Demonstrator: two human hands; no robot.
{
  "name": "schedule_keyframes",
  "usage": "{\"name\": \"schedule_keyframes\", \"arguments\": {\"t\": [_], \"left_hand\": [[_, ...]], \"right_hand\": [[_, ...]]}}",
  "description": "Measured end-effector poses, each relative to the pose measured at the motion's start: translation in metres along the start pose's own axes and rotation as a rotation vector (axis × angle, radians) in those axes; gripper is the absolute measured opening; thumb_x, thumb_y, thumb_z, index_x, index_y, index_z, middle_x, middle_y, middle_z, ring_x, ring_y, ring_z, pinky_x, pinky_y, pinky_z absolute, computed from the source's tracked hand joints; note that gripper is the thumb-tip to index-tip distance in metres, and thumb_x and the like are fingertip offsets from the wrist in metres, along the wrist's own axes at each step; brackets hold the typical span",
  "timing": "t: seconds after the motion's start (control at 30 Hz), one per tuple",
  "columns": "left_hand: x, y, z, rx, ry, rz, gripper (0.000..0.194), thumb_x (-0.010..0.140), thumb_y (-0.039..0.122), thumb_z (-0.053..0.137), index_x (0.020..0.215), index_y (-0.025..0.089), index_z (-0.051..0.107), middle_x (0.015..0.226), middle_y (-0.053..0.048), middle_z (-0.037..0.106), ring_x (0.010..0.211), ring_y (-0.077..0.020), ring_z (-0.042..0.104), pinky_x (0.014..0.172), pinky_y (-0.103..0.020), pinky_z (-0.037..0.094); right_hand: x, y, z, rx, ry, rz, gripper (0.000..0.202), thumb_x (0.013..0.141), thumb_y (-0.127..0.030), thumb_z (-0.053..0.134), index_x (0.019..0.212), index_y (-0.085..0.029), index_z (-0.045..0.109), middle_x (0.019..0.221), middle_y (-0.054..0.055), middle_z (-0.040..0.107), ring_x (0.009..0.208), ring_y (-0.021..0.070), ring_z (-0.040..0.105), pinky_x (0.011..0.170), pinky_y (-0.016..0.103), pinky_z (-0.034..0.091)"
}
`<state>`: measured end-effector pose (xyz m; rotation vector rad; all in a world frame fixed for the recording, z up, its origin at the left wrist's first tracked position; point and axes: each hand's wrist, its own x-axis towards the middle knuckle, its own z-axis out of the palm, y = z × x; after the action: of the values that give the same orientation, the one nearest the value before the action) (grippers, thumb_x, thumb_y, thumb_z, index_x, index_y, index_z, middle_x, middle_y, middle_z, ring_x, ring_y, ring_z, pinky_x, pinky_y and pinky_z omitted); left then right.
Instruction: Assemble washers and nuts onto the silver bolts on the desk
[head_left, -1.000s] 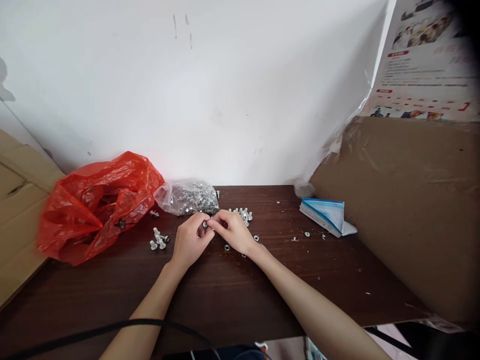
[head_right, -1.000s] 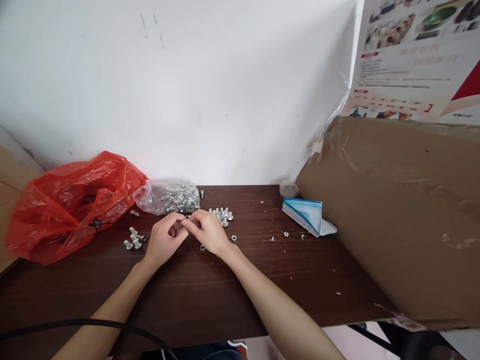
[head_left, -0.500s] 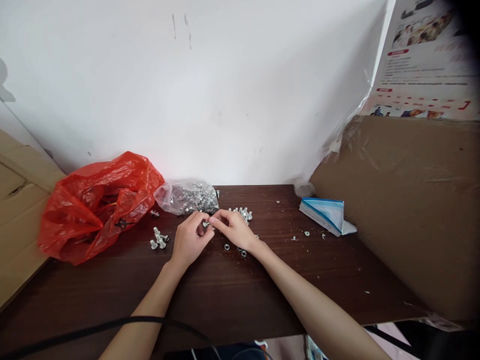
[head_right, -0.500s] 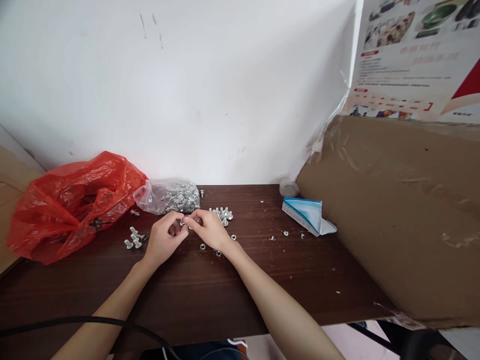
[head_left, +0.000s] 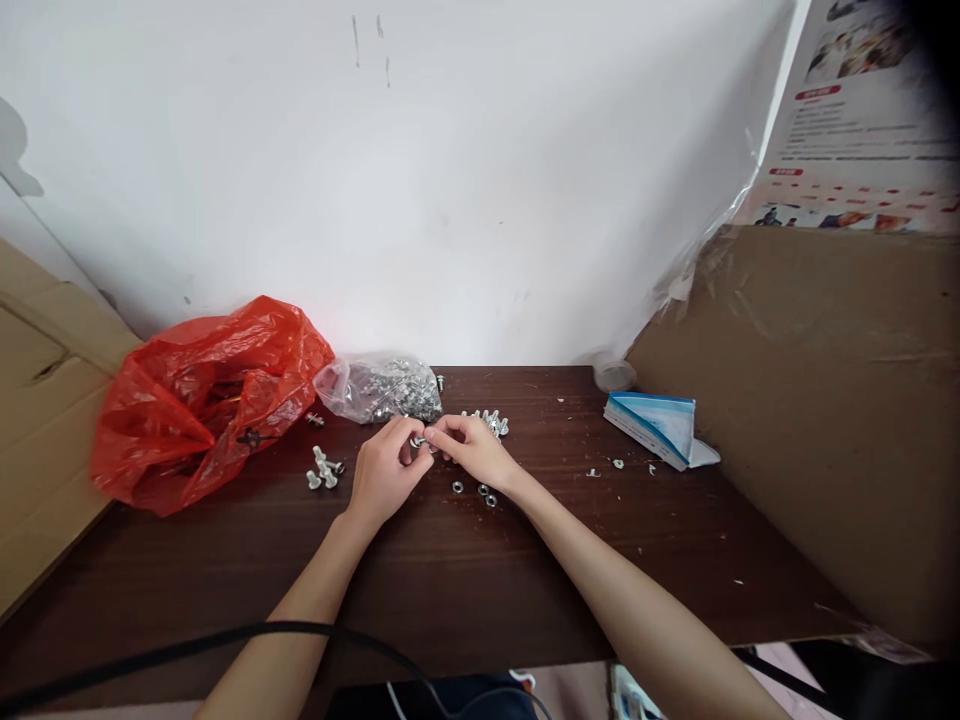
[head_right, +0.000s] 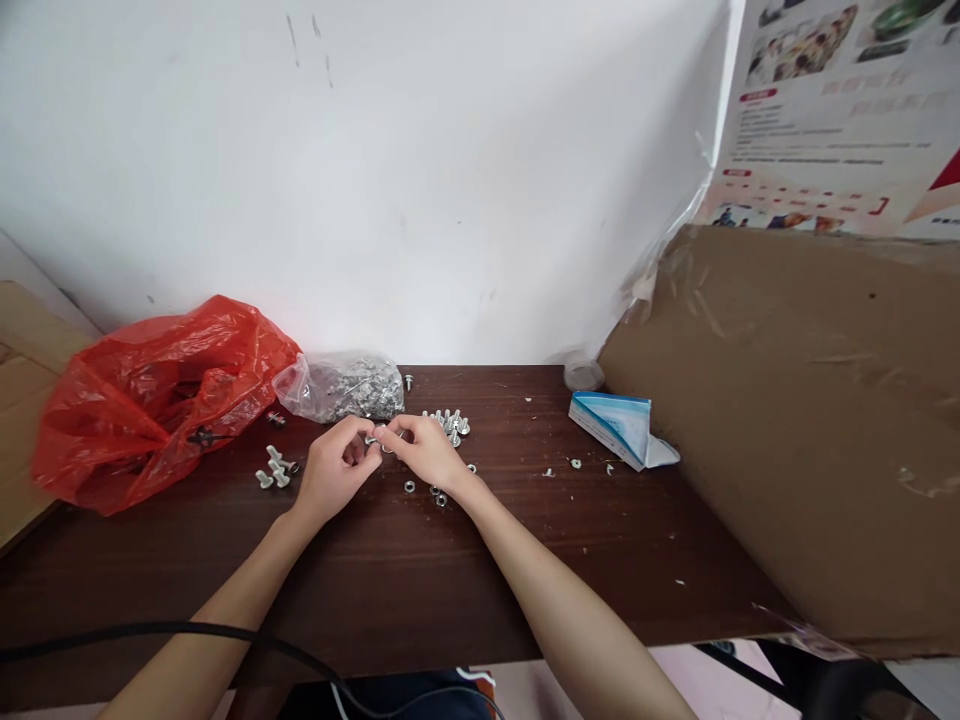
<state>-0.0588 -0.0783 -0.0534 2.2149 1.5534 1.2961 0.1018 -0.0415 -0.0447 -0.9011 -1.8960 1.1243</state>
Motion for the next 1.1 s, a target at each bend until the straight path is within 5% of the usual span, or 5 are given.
{"name": "schedule_keyframes", "arguments": {"t": [0.17,0.37,0.5,1.1], "left_hand": [[-0.0001,0.0006,0.0,-0.008,0.005,0.015,0.005,0.077,0.017,0.055,0.08,0.02,0.054,0.064,0.005,0.046,0.054,-0.0085,0.042,0.054,-0.021,0.034],[-0.0004,0.0012,-0.0003,-0.001,0.012,0.011,0.004,0.078,0.017,0.055,0.081,0.019,0.053,0.065,0.005,0.046,0.053,-0.0078,0.041,0.054,-0.021,0.034],[-0.0007,0.0008,-0.0001,-0.003,0.002,0.003,0.007,0.077,0.016,0.056,0.081,0.02,0.054,0.065,0.005,0.046,0.053,-0.0079,0.042,0.054,-0.02,0.034],[-0.0002,0.0027,-0.0008,0.016,0.008,-0.002,0.005,0.077,0.016,0.054,0.08,0.02,0.054,0.064,0.005,0.047,0.053,-0.0084,0.042,0.054,-0.021,0.034]], "right_hand": [[0.0003,-0.0015,-0.0018,0.121,0.012,-0.069,0.022,0.078,-0.038,0.066,0.087,-0.018,0.063,0.085,0.001,0.063,0.072,0.013,0.054,0.066,0.025,0.042],[-0.0004,-0.0011,-0.002,0.02,0.012,-0.036,0.025,0.084,-0.04,0.058,0.076,-0.016,0.064,0.073,0.0,0.062,0.068,0.013,0.052,0.065,0.026,0.04],[0.0009,0.0009,-0.0014,0.144,0.021,-0.053,0.022,0.076,-0.036,0.066,0.088,-0.018,0.063,0.087,0.001,0.063,0.075,0.0138,0.055,0.067,0.026,0.043],[0.0013,0.0011,-0.004,0.305,-0.026,-0.015,0.019,0.073,-0.028,0.068,0.089,-0.019,0.063,0.093,0.002,0.063,0.083,0.0151,0.058,0.077,0.03,0.045]]}}
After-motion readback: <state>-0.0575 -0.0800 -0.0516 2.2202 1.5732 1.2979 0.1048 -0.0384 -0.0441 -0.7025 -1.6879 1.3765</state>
